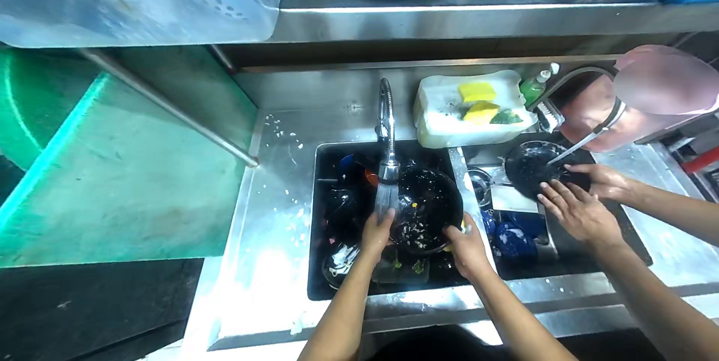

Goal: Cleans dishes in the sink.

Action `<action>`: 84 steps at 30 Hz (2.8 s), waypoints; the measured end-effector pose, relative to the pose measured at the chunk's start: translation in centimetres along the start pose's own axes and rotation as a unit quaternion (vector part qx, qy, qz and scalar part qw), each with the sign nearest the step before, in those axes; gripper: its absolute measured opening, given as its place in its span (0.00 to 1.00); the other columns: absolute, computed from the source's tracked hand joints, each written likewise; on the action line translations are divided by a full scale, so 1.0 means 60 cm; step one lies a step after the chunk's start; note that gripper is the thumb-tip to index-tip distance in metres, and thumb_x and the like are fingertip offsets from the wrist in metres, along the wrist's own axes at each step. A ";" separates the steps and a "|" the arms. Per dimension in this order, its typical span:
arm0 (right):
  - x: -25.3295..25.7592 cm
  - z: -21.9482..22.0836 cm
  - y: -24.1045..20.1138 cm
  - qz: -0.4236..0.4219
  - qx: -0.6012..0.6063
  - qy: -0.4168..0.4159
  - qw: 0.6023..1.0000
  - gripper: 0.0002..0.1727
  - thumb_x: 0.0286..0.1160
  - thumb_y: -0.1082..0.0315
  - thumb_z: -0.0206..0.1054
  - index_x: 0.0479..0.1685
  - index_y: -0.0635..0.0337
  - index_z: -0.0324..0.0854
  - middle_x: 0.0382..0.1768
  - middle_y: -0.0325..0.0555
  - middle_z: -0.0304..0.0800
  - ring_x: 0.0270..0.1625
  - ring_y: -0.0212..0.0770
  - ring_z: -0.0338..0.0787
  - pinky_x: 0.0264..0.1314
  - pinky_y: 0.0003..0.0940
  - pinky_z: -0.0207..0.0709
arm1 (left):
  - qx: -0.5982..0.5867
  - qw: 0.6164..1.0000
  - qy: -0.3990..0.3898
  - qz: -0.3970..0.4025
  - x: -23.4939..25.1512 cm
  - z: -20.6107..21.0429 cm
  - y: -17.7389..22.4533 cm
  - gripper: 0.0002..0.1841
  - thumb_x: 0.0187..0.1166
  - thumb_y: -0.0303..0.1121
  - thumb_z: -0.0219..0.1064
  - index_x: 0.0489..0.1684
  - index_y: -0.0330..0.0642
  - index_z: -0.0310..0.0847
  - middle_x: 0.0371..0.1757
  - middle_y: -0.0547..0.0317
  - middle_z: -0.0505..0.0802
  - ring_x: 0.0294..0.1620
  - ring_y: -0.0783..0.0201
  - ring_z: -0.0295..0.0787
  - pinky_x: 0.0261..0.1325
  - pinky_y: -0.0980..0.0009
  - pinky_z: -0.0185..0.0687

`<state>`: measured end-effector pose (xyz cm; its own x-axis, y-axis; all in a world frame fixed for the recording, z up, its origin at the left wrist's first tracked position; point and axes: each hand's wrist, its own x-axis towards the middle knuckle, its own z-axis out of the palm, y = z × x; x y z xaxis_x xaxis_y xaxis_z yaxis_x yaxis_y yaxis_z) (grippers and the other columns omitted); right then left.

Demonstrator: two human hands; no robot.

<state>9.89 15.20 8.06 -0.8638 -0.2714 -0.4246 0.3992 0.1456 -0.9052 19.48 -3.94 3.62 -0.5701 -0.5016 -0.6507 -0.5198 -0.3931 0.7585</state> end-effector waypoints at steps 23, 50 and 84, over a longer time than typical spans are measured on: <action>0.500 0.071 -0.333 -0.084 -0.674 -0.188 0.709 0.23 0.87 0.63 0.58 0.73 0.67 0.77 0.68 0.75 0.80 0.73 0.74 0.78 0.70 0.78 0.67 | 0.115 0.966 0.167 0.162 -0.025 -0.041 0.045 0.33 0.88 0.32 0.59 0.93 0.40 0.52 0.89 0.42 0.69 0.88 0.55 0.67 0.88 0.58 0.64; 0.041 0.053 0.065 -0.197 -0.597 -0.321 0.708 0.35 0.75 0.76 0.61 0.86 0.48 0.71 0.91 0.44 0.61 0.94 0.60 0.51 0.92 0.68 0.46 | -0.115 0.980 0.122 0.109 -0.059 0.025 -0.016 0.46 0.72 0.17 0.60 0.96 0.52 0.45 0.88 0.48 0.69 0.81 0.55 0.75 0.73 0.52 0.81; 0.013 0.024 0.074 -0.261 -0.582 -0.350 0.686 0.34 0.80 0.80 0.57 0.86 0.44 0.70 0.87 0.43 0.70 0.92 0.61 0.59 0.84 0.62 0.69 | -0.050 0.991 0.123 0.009 -0.144 -0.002 0.046 0.43 0.76 0.27 0.70 0.93 0.53 0.50 0.78 0.34 0.76 0.62 0.37 0.86 0.45 0.39 0.90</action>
<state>11.43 14.29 3.66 -0.2732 -0.9065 -0.3219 -0.7763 0.4054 -0.4827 23.03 -0.76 11.34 -0.3995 -0.6778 -0.6173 -0.4374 -0.4509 0.7781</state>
